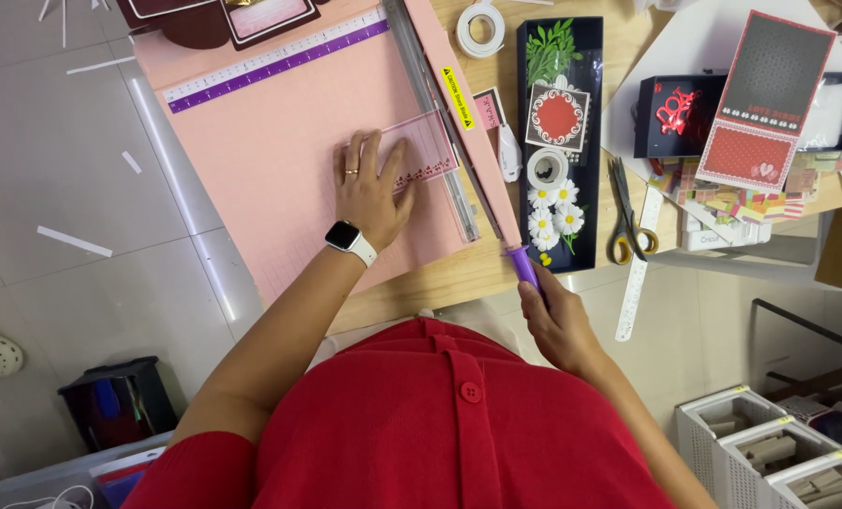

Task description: Decorating a multi-layered explosion box by gluing paper elements and using a paper trimmer.

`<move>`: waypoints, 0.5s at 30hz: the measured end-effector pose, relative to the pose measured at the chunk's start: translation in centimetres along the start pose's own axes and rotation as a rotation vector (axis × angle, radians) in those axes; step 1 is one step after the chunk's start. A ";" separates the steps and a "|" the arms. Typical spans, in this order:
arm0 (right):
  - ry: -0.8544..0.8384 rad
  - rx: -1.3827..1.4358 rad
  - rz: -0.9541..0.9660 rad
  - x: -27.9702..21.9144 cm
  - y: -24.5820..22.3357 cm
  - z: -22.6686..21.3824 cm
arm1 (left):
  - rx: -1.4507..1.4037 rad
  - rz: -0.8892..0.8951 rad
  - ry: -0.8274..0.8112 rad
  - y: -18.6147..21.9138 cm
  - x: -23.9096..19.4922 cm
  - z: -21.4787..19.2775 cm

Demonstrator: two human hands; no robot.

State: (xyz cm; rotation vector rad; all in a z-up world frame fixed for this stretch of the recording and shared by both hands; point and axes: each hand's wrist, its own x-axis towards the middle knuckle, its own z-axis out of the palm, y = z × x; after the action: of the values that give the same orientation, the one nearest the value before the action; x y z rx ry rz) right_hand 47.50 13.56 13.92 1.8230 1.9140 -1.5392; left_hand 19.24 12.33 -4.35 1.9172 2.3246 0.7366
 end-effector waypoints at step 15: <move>-0.010 -0.057 -0.074 1.2 2.0 1.6 | -0.007 0.021 0.024 0.0 0.1 -0.3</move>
State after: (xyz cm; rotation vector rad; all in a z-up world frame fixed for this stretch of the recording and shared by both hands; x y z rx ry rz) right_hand 47.83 12.88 11.16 1.7374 2.0210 -1.4951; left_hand 19.14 12.31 -4.03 1.9442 2.3154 0.7731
